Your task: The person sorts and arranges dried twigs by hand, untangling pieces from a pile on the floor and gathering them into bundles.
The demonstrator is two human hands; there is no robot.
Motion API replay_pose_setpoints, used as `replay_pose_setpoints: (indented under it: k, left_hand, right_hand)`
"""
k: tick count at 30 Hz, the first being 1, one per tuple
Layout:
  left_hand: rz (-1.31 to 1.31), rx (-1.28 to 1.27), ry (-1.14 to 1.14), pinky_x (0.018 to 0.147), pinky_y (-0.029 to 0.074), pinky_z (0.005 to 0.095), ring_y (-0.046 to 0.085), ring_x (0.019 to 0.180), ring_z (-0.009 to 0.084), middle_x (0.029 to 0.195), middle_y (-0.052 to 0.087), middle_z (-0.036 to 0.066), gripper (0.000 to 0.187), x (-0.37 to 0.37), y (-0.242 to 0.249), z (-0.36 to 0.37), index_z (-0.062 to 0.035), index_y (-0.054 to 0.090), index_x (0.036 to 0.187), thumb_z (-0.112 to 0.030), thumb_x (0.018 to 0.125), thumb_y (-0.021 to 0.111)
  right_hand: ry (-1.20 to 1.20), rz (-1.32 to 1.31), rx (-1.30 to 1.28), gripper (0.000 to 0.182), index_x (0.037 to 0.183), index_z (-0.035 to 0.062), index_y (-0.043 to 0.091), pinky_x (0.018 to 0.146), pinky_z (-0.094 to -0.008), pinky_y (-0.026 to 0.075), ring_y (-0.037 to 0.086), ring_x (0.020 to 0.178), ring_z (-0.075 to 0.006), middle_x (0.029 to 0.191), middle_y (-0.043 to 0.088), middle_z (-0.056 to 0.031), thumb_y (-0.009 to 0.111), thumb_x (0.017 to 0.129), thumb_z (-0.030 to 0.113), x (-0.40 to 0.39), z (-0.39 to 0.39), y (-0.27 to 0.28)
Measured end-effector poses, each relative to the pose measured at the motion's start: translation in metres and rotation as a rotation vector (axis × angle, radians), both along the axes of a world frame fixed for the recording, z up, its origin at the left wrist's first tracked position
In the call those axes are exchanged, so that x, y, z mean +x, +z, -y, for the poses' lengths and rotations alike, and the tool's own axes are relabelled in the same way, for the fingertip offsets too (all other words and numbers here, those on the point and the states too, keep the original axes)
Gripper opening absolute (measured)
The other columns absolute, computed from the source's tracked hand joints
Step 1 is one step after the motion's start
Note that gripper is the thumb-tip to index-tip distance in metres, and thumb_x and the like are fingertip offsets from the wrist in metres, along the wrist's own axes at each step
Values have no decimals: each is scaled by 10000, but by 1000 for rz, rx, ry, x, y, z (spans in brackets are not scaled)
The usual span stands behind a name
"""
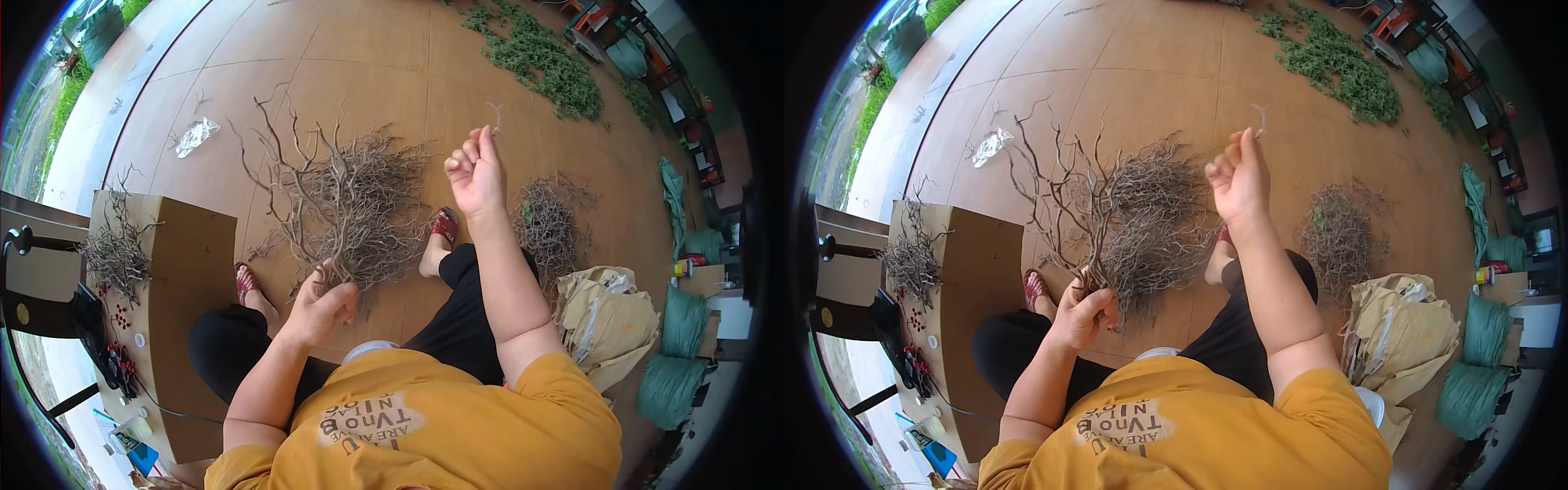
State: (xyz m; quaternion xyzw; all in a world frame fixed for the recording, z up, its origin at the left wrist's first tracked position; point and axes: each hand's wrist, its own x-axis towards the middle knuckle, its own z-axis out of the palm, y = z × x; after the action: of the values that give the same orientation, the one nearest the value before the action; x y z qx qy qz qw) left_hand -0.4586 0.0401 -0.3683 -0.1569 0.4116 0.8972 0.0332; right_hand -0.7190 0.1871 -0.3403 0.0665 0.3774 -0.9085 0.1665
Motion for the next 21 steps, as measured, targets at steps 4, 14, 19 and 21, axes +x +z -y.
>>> replay_pose_setpoints:
  k: [4,14,19,21]
  left_hand:
    - [-20,-10,42,498,410,261,464,537,97,684,504,14,151,-7,-9,7,-55,468,963,-80,864,580]
    - [159,-458,-86,497,387,219,472,569,63,734,540,-7,313,-8,-13,0,-34,538,1029,-213,831,703]
    - [273,-518,-112,465,361,222,437,515,67,639,497,-23,332,-7,-15,7,-30,542,962,-279,828,715]
    - [205,-216,-83,457,353,223,412,496,65,605,475,-31,310,-5,-18,14,-35,536,932,-280,839,702]
  right_hand:
    - [590,56,90,189,971,102,588,492,-207,329,300,496,-33,592,321,92,616,904,276,71,28,-10]
    - [925,16,234,213,1025,133,594,494,-196,342,308,501,-12,623,362,110,605,910,313,77,40,-11]
    - [876,-46,245,179,934,153,532,482,-195,354,410,536,-32,730,492,74,595,914,319,81,40,-26]
    - [844,-62,192,168,923,154,519,478,-199,364,449,552,-45,768,534,52,594,915,304,81,40,-26]
